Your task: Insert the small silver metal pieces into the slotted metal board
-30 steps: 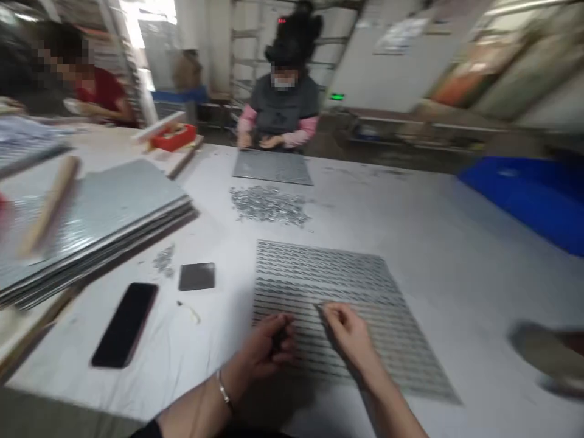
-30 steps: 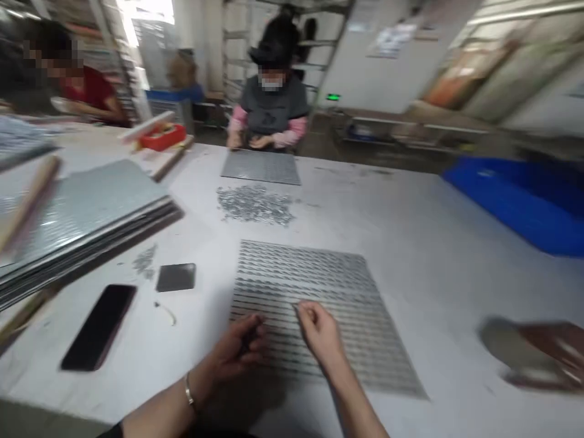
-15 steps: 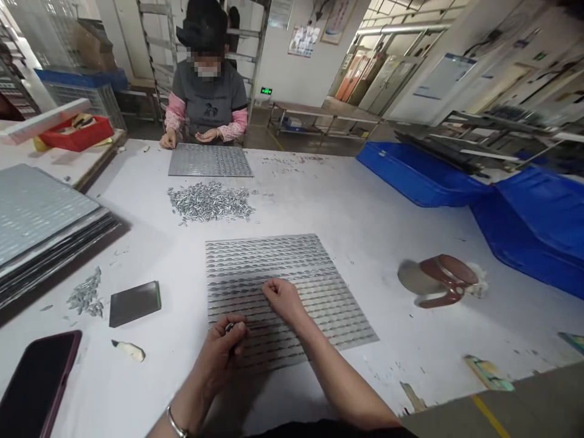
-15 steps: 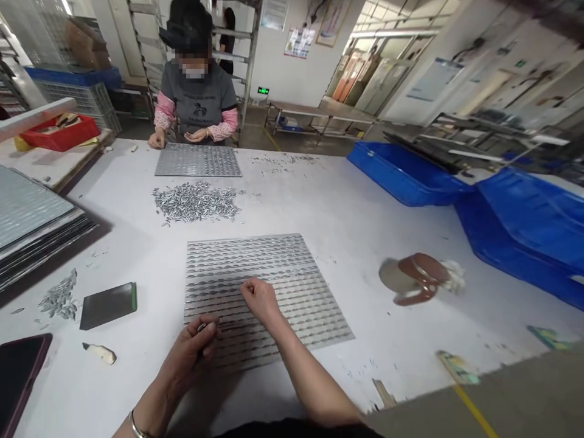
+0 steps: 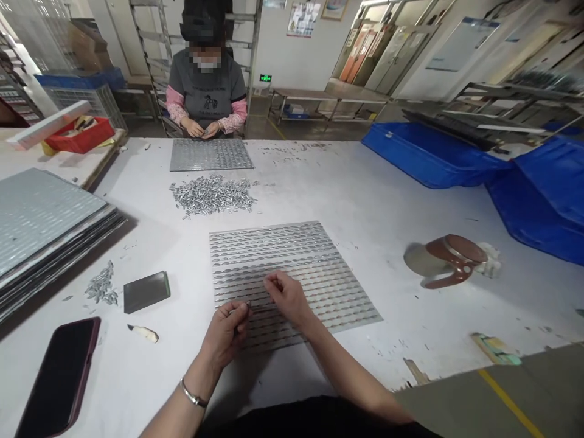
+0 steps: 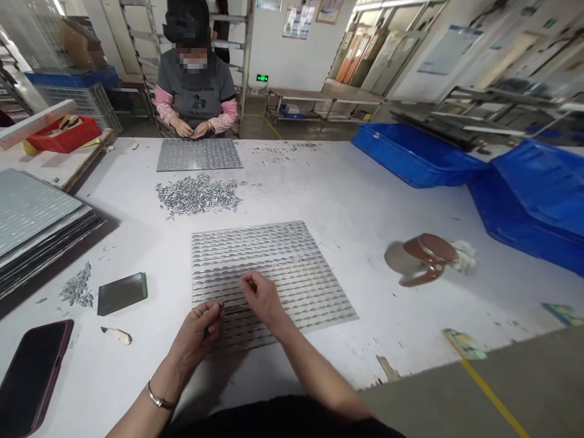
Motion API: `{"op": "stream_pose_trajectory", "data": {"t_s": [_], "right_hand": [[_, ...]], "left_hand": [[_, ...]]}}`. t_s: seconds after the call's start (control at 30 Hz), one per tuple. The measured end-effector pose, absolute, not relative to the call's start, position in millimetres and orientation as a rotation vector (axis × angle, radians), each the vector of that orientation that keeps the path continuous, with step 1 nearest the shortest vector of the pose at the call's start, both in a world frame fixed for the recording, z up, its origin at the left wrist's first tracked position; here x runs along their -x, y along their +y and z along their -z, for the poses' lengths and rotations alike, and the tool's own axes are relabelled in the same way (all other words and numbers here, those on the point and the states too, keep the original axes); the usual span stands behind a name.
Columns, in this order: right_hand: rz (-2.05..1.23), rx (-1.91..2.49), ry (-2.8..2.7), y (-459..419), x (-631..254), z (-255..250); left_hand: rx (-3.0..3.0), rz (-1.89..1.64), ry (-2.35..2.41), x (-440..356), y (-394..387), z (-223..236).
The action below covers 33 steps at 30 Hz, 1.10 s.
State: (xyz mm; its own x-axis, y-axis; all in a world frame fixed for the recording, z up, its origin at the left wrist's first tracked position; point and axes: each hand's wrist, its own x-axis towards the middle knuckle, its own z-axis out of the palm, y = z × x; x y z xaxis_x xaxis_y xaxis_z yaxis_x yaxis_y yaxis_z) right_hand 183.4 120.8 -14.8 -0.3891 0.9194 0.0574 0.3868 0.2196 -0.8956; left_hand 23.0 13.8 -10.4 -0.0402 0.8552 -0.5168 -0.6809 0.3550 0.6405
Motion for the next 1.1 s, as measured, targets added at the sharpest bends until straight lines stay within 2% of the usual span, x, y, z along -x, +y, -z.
{"op": "stream_pose_trajectory", "data": {"t_s": [0.13, 0.37, 0.57, 0.77, 0.93, 1.1], "right_hand": [[-1.404, 1.015, -1.882, 82.8, -183.1, -3.7], [-1.574, 1.041, -1.615, 82.9, -186.6, 5.5], [-1.468, 1.196, -1.445, 132.2, -210.2, 16.2], [-1.027, 1.221, -1.851, 155.6, -212.7, 30.7], [-1.029, 1.303, -1.968, 160.5, -202.6, 34.2], [-0.763, 1.300, -2.077, 166.4, -195.7, 36.0]], "left_hand": [[-0.279, -1.212, 1.037, -27.5, 11.7, 13.9], [-0.230, -1.202, 1.054, -33.8, 10.3, 12.3], [-0.183, -1.169, 0.982, -28.5, 12.7, 8.7], [-0.172, -1.184, 0.987, -27.6, 12.9, 11.7], [-0.239, -1.206, 1.018, -28.0, 12.2, 7.5], [-0.277, -1.194, 1.038, -28.0, 12.6, 7.1]]}}
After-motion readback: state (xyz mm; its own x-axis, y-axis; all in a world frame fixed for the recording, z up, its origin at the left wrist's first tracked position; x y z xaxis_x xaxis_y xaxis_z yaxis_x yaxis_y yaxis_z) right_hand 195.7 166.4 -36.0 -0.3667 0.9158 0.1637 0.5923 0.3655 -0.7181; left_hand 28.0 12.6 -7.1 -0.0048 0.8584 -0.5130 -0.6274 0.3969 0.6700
